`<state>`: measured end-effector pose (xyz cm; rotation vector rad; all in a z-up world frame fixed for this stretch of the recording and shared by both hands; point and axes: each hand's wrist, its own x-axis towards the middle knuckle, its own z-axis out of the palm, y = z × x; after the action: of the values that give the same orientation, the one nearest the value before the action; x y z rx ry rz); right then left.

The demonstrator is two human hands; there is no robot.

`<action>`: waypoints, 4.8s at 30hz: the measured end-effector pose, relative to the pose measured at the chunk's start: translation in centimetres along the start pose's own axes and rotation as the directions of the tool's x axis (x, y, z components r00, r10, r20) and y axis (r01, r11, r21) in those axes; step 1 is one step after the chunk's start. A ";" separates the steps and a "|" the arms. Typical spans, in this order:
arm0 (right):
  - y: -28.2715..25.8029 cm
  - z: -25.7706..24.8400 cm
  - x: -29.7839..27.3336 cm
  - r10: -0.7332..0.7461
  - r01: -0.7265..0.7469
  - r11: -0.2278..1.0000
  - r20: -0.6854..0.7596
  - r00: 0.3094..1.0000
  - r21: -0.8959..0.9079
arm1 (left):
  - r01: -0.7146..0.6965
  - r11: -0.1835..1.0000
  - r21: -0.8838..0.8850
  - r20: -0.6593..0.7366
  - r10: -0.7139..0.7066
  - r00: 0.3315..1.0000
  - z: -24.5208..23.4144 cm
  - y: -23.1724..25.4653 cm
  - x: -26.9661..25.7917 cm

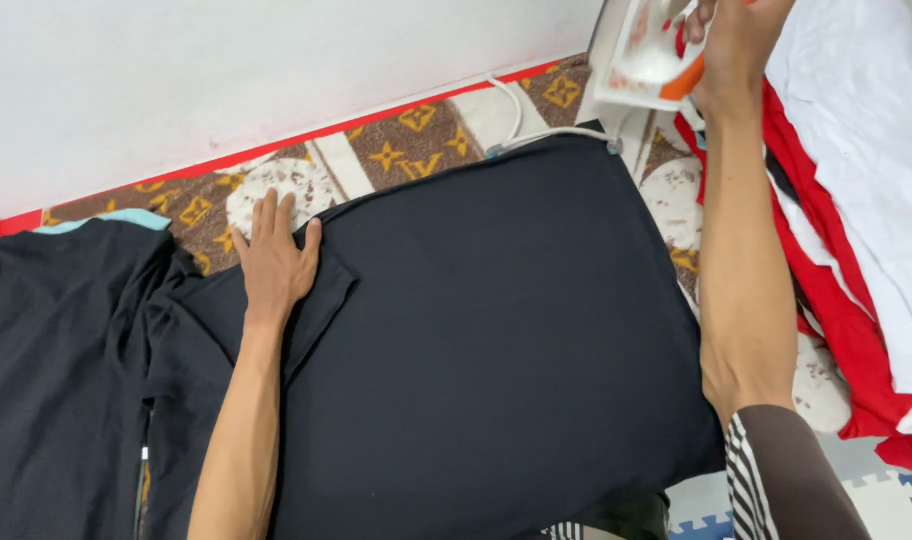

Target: The person is ironing and folding black and white t-shirts on a patterned work surface.

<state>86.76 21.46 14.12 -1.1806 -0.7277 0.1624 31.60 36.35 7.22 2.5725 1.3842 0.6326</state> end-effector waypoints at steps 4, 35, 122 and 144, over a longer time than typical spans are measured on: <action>2.9 -0.4 0.6 -0.180 0.218 0.965 -0.239 0.954 0.143 | -0.058 0.998 0.005 0.032 0.058 0.998 0.4 -0.7 0.5; 5.3 1.7 -2.4 -0.682 0.572 0.726 -0.289 0.672 -0.381 | -0.023 0.993 0.112 -0.013 0.025 1.000 2.5 -2.0 0.6; -12.0 20.2 -41.7 -0.130 0.541 0.832 0.991 -0.016 0.118 | 0.366 0.930 -0.037 0.062 -0.363 0.930 -15.4 -3.0 -28.8; -10.3 20.5 -42.3 0.119 -0.218 0.972 0.986 0.113 -0.092 | 0.250 0.655 -0.713 0.287 -0.053 0.957 -17.9 -6.6 -23.1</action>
<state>39.66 13.17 8.71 -0.9387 -1.7711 1.3170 7.64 19.83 14.38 1.7706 0.9547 0.6498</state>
